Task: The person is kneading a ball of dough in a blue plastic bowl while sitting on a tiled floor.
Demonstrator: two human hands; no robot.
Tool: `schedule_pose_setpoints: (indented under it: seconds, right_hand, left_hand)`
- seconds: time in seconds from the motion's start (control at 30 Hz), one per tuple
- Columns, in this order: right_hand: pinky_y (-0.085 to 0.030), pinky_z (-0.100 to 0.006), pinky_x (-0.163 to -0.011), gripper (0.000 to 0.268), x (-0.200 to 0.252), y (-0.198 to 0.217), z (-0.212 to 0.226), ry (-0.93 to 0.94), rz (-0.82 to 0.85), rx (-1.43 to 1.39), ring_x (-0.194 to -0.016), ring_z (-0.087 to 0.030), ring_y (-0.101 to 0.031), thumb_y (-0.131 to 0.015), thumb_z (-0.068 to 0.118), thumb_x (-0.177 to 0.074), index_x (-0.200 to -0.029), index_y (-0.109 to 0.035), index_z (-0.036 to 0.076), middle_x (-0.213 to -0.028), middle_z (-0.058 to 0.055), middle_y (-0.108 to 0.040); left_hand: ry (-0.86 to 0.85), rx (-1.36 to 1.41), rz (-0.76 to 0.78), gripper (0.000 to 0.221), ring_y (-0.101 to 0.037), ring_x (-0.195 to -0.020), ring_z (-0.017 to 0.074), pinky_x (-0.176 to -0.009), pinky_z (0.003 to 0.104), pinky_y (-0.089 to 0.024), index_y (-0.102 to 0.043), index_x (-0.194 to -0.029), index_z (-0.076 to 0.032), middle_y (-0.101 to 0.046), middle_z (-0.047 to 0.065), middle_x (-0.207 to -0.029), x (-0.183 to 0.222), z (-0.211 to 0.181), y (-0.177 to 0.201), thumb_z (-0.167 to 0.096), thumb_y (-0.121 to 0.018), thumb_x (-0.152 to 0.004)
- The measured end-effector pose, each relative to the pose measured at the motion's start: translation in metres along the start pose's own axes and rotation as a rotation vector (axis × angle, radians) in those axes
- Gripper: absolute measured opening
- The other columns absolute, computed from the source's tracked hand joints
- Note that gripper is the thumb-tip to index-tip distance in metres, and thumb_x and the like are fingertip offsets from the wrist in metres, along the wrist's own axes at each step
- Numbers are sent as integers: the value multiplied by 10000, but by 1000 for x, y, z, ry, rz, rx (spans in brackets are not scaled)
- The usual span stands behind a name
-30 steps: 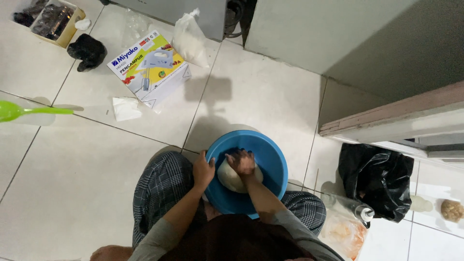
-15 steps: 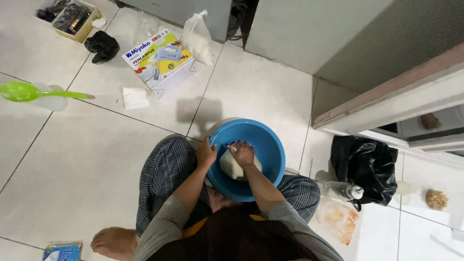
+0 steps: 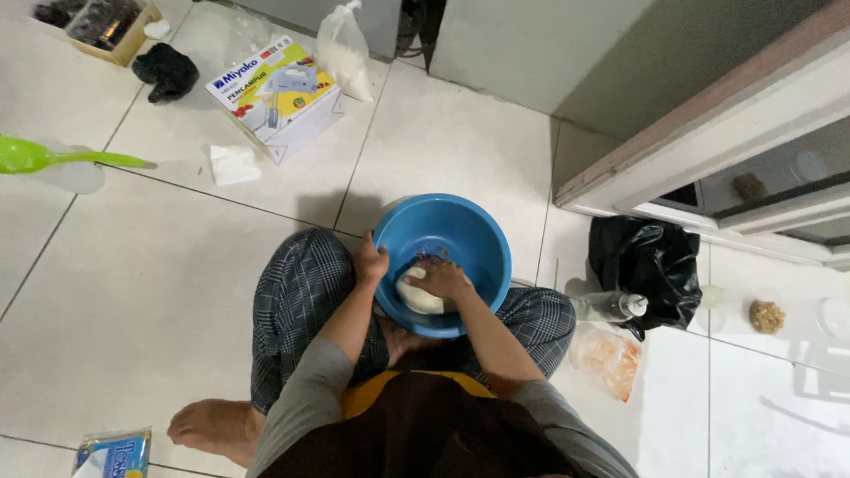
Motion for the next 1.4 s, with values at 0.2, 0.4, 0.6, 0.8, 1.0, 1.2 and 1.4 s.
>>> schedule_pose_setpoints:
  seconds: [0.2, 0.4, 0.6, 0.8, 1.0, 1.2, 1.4]
  right_hand:
    - [-475, -585, -993, 775, 31, -13, -8, 37, -201, 14, -1156, -369, -669, -816, 710, -680, -1327, -651, 316, -1246, -115, -664]
    - [-546, -451, -914, 517, 61, 11, -11, 68, -479, -420, -1011, -328, -726, -986, 404, -613, -1078, -791, 289, -1012, -43, -757]
    - [-537, -475, -941, 488, 52, 44, -34, -3, -705, -589, -1051, -328, -696, -966, 253, -699, -1140, -757, 261, -1020, -28, -702]
    - [-564, -504, -899, 546, 45, 59, -11, -4, -760, -173, -1105, -269, -641, -890, 344, -726, -1229, -679, 355, -1109, 39, -574]
    - [-588, -553, -912, 383, 23, -38, -34, -21, -206, -353, -1047, -389, -722, -713, 273, -907, -1284, -683, 331, -1102, -118, -764]
    - [-601, -569, -880, 326, 5, 48, -43, -38, -638, -339, -1108, -359, -701, -708, 286, -991, -1298, -657, 187, -1154, -123, -713]
    - [-544, -585, -929, 569, -86, -48, -87, -114, -358, -323, -1076, -394, -712, -420, 608, -1069, -1184, -727, 144, -1097, -151, -747]
  left_hand:
    - [-59, -54, -48, 542, -650, -1245, 477, -976, 594, -611, -417, -1548, 45, -604, 347, -1379, -3, 0, -1, -139, -556, -1058]
    - [-89, -58, -40, 508, -665, -1215, 486, -962, 614, -608, -409, -1533, -7, -619, 346, -1355, -1, -3, 1, -91, -529, -1046]
    - [-84, -20, -54, 606, -645, -1228, 527, -979, 642, -594, -342, -1582, 39, -584, 385, -1397, 18, -18, 13, -63, -520, -1012]
    - [-83, -29, -53, 594, -667, -1204, 508, -962, 623, -608, -400, -1549, 16, -613, 350, -1375, 1, 2, 3, -88, -548, -983]
    - [-73, -68, -62, 616, -612, -1293, 509, -1021, 594, -596, -353, -1575, 91, -547, 378, -1449, 7, -6, 7, -52, -533, -1003]
    - [-73, -79, -73, 612, -594, -1319, 501, -1042, 592, -590, -360, -1569, 110, -533, 374, -1459, 4, -6, 5, -39, -544, -1004]
    - [-76, -90, -79, 585, -635, -1269, 483, -995, 583, -608, -403, -1544, 39, -587, 337, -1406, -7, 9, -3, -87, -570, -998]
Point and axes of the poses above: each hand's wrist, its own x-axis away from the middle knuckle, its own y-axis out of the back of the hand, z = x × y, the point moved 8 cm from there along -x, towards the middle knuckle
